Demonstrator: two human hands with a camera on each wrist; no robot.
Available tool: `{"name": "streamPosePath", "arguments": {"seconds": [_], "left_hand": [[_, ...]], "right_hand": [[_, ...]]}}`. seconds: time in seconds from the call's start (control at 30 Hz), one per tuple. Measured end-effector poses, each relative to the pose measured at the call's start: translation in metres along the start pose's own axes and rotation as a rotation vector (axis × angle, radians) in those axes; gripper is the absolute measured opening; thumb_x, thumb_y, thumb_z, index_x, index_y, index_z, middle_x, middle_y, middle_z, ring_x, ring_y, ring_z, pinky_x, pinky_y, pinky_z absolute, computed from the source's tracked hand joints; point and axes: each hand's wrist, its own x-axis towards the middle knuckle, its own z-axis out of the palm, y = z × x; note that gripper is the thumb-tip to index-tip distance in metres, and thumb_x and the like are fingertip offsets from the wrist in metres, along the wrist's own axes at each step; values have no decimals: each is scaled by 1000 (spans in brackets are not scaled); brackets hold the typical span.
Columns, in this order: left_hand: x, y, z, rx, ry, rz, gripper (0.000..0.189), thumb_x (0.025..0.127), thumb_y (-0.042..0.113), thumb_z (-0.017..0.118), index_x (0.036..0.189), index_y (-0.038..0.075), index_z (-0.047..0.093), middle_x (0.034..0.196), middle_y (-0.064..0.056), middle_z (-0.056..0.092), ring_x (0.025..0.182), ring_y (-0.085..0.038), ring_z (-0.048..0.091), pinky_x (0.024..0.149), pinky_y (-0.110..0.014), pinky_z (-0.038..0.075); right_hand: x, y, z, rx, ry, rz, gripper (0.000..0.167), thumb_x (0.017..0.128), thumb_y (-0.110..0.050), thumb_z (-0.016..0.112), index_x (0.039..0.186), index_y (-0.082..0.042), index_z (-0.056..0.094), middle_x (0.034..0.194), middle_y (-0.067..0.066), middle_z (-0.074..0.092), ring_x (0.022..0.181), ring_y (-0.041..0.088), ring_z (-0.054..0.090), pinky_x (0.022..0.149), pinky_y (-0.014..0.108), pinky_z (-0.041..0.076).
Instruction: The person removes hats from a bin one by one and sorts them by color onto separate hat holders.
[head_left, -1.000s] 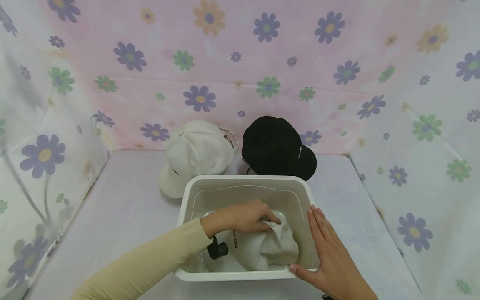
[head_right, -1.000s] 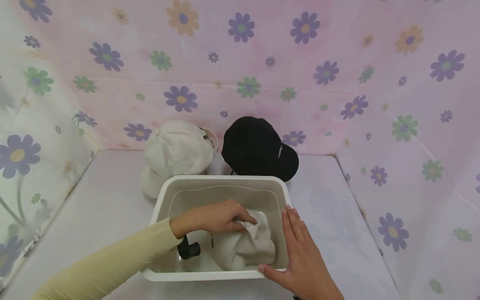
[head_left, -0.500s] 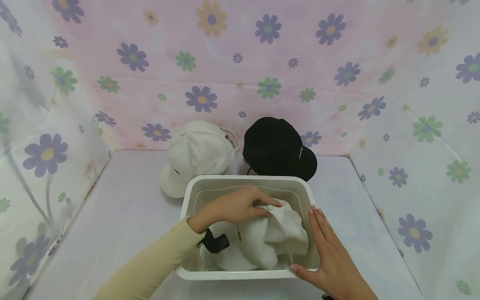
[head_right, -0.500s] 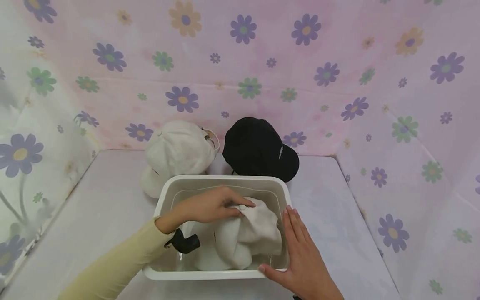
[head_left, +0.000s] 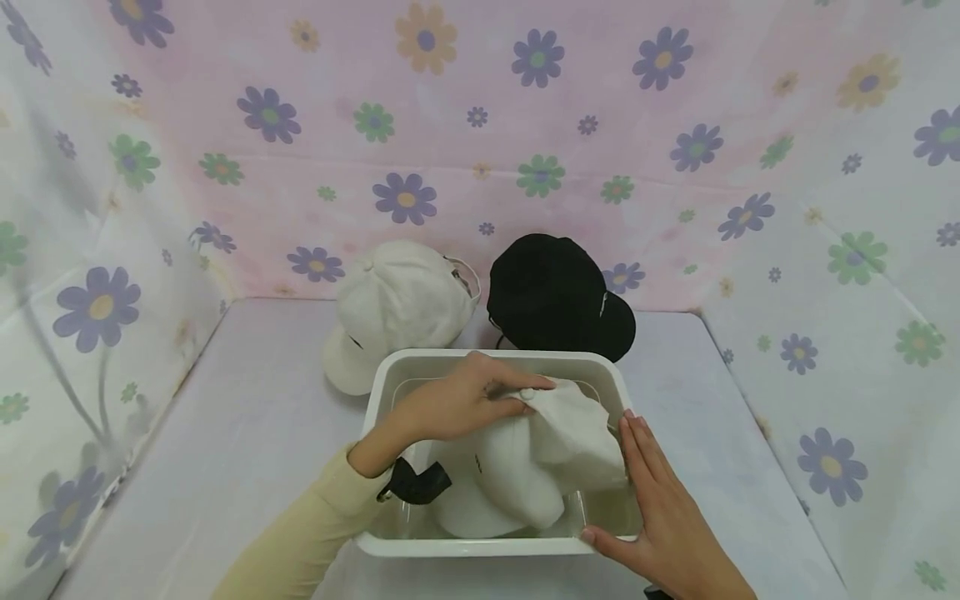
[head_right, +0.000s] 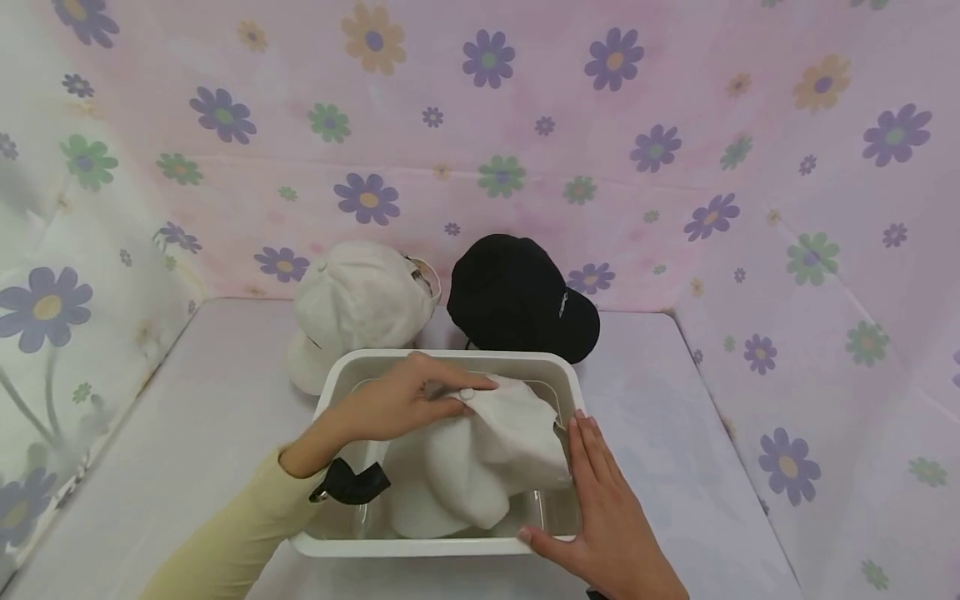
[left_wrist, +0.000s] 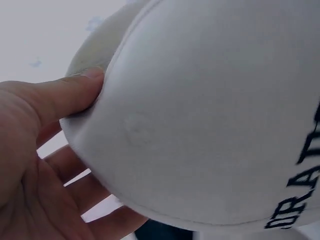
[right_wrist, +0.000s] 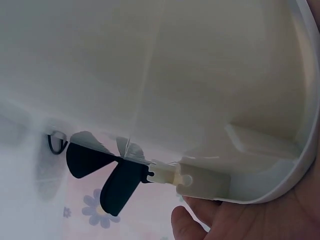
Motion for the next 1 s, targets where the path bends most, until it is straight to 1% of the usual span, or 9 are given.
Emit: {"name": "streamPosePath", "arguments": {"seconds": [0.07, 0.1, 0.2, 0.3, 0.43, 0.57, 0.7, 0.83, 1.0], "left_hand": [[-1, 5, -7, -1, 40, 19, 36, 97, 7, 68, 133, 8, 68, 127, -4, 72, 107, -8, 66, 89, -25, 53], [-2, 7, -11, 4, 60, 22, 36, 97, 7, 68, 132, 8, 69, 124, -3, 73, 104, -7, 66, 89, -24, 53], [-4, 15, -25, 12, 116, 26, 34, 96, 6, 69, 131, 9, 70, 119, -1, 74, 97, -7, 64, 86, -25, 53], [-6, 26, -42, 19, 168, 15, 35, 96, 5, 70, 130, 11, 71, 119, 1, 74, 99, -8, 64, 87, -27, 53], [-10, 45, -68, 72, 256, 24, 37, 94, 2, 71, 129, 10, 71, 122, -1, 74, 105, -11, 66, 90, -30, 54], [-14, 63, -92, 190, 366, 40, 37, 93, -1, 71, 129, 7, 71, 124, -5, 73, 115, -16, 67, 97, -34, 53], [-14, 69, -117, 317, 474, 29, 35, 93, -4, 70, 126, 4, 72, 125, -10, 72, 115, -22, 68, 96, -39, 54], [-12, 65, -145, 405, 544, -73, 31, 96, -1, 67, 126, 6, 72, 126, -12, 71, 114, -25, 68, 98, -44, 52], [-10, 57, -176, 498, 569, -223, 31, 99, 3, 64, 129, 7, 71, 131, -14, 68, 118, -30, 65, 102, -48, 49]], "right_hand": [[0, 0, 0, 4, -10, 17, 127, 73, -58, 85, 164, -9, 12, 170, 12, 15, 157, 17, 10, 112, 2, 2], [0, -1, 0, 3, -17, 28, 127, 73, -58, 85, 165, -11, 11, 171, 11, 14, 157, 18, 11, 116, 7, 8], [1, -1, -1, 19, -37, 60, 127, 73, -58, 85, 165, -18, 8, 171, 7, 11, 156, 22, 16, 119, 35, 34], [2, -2, 0, 22, -49, 80, 127, 73, -58, 85, 166, -22, 6, 172, 6, 8, 155, 26, 19, 102, 62, 47], [1, -2, 0, 21, -54, 101, 129, 72, -59, 85, 165, -19, 6, 172, 6, 8, 157, 23, 13, 101, 65, 46], [1, -3, 0, 19, -42, 104, 130, 71, -59, 86, 165, -15, 9, 172, 5, 11, 157, 17, 11, 102, 63, 46], [1, -2, 0, 26, -37, 99, 129, 71, -59, 86, 165, -15, 9, 172, 5, 11, 157, 19, 13, 101, 63, 47], [0, -2, 0, 52, -45, 105, 127, 73, -58, 84, 165, -16, 8, 172, 5, 10, 157, 22, 14, 98, 67, 48], [-2, -3, 0, 56, -50, 105, 126, 74, -59, 84, 165, -17, 7, 172, 5, 10, 156, 20, 14, 98, 66, 49]]}}
